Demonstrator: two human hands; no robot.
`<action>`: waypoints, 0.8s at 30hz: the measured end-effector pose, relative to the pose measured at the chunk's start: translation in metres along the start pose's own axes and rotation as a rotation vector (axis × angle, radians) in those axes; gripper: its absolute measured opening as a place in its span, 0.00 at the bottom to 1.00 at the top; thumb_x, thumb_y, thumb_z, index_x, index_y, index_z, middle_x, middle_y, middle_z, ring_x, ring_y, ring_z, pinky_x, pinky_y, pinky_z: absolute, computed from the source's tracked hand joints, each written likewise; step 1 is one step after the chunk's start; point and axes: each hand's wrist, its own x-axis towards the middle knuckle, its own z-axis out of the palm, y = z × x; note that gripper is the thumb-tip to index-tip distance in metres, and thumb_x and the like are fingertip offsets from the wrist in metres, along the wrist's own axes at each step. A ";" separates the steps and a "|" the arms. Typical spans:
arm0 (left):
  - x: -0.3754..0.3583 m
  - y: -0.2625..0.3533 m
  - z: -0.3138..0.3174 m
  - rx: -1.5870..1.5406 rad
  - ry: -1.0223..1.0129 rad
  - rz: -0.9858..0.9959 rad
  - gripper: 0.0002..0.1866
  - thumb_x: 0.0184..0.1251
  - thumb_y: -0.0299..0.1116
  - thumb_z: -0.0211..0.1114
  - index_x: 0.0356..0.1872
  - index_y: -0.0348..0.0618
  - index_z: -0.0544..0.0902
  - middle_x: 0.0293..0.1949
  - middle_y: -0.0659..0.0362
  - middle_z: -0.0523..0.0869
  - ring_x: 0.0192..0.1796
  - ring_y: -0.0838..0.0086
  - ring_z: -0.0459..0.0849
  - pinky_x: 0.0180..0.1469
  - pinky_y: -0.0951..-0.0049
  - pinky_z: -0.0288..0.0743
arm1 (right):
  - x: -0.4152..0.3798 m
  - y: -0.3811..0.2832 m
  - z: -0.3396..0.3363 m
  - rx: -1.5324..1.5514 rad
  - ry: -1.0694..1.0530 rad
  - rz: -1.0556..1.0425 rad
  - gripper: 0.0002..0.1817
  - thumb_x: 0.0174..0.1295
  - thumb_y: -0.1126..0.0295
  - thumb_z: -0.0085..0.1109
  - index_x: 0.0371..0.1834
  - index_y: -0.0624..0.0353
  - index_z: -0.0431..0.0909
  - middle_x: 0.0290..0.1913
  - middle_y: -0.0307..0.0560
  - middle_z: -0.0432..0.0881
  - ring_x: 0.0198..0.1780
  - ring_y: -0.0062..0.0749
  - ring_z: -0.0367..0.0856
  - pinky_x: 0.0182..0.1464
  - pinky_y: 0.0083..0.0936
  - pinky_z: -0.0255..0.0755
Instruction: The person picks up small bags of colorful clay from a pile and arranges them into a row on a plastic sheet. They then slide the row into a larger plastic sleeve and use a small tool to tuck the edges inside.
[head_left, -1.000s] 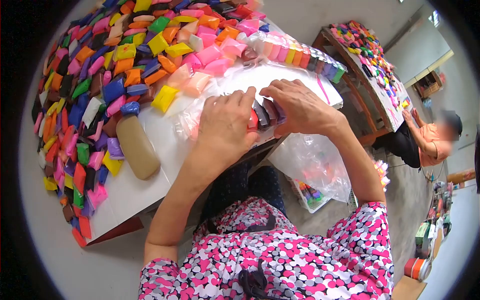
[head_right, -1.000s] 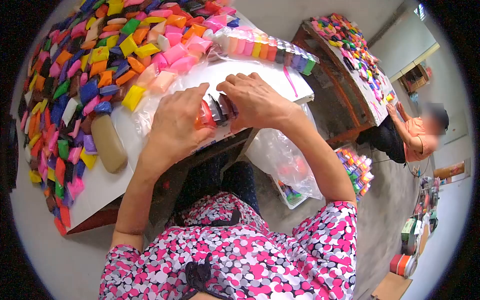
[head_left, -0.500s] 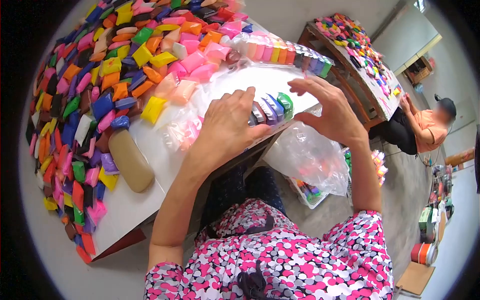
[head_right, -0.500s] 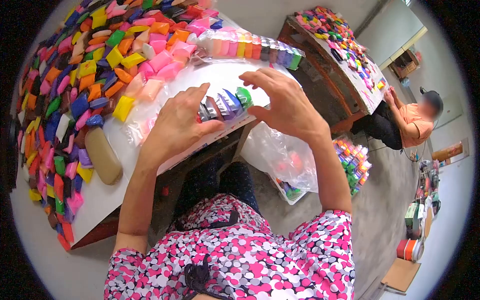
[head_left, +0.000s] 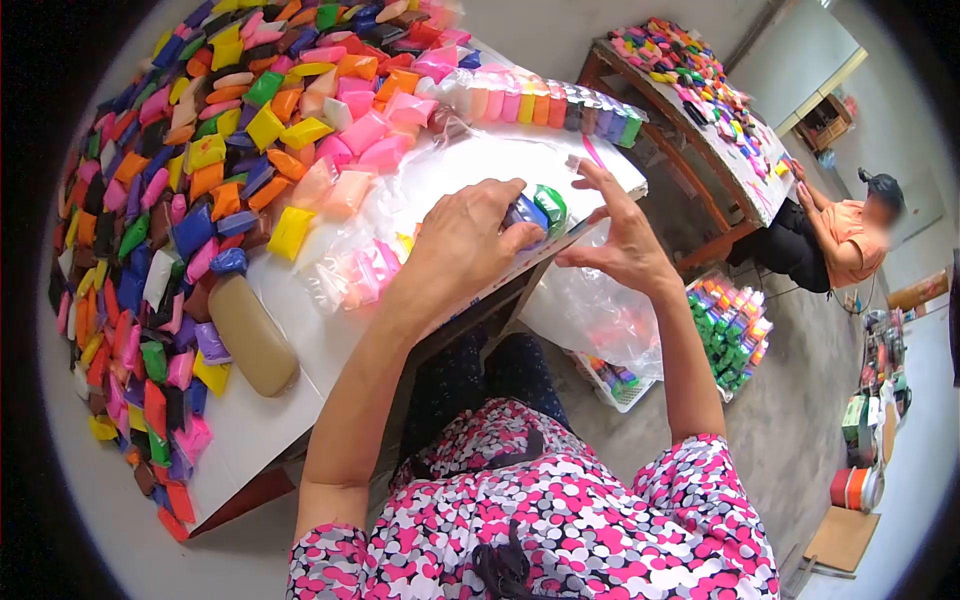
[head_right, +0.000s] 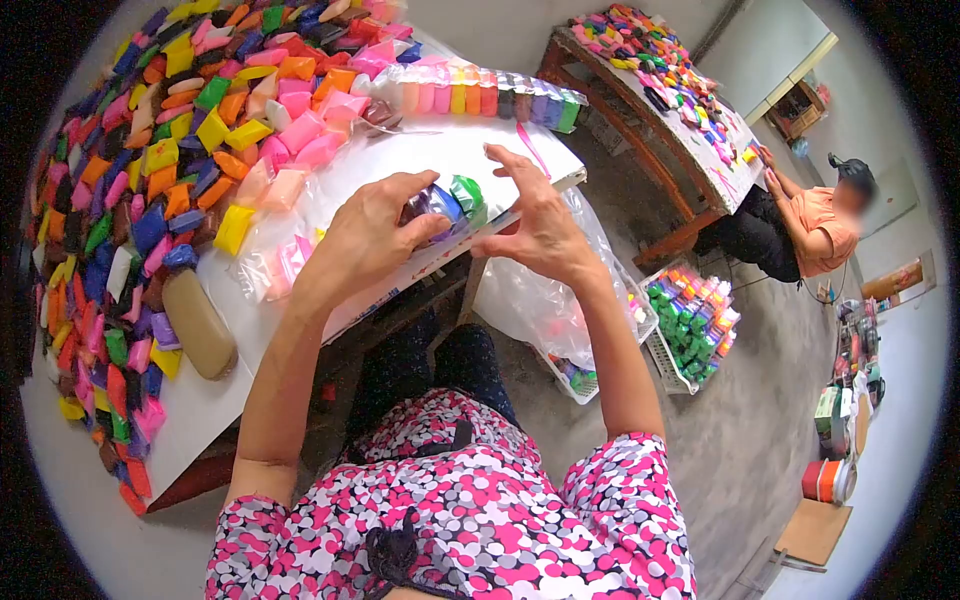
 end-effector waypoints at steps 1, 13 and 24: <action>-0.002 0.004 -0.004 0.011 0.007 0.026 0.31 0.59 0.41 0.70 0.61 0.33 0.76 0.54 0.41 0.82 0.56 0.50 0.81 0.61 0.60 0.72 | 0.003 0.007 0.003 0.035 -0.015 -0.011 0.57 0.37 0.67 0.80 0.75 0.55 0.58 0.69 0.51 0.69 0.67 0.41 0.70 0.56 0.36 0.76; -0.026 -0.008 -0.017 0.300 -0.048 0.066 0.27 0.64 0.43 0.65 0.63 0.45 0.77 0.56 0.51 0.82 0.56 0.56 0.81 0.58 0.60 0.73 | 0.028 0.019 0.019 0.382 -0.094 0.070 0.44 0.44 0.68 0.78 0.69 0.57 0.69 0.54 0.47 0.81 0.55 0.31 0.78 0.58 0.28 0.72; 0.022 -0.062 -0.027 -0.342 -0.378 -0.062 0.16 0.74 0.39 0.55 0.48 0.44 0.88 0.42 0.52 0.89 0.45 0.67 0.84 0.53 0.68 0.75 | 0.052 0.021 0.028 0.174 -0.111 0.144 0.27 0.65 0.48 0.61 0.52 0.63 0.80 0.44 0.53 0.84 0.43 0.34 0.81 0.46 0.33 0.74</action>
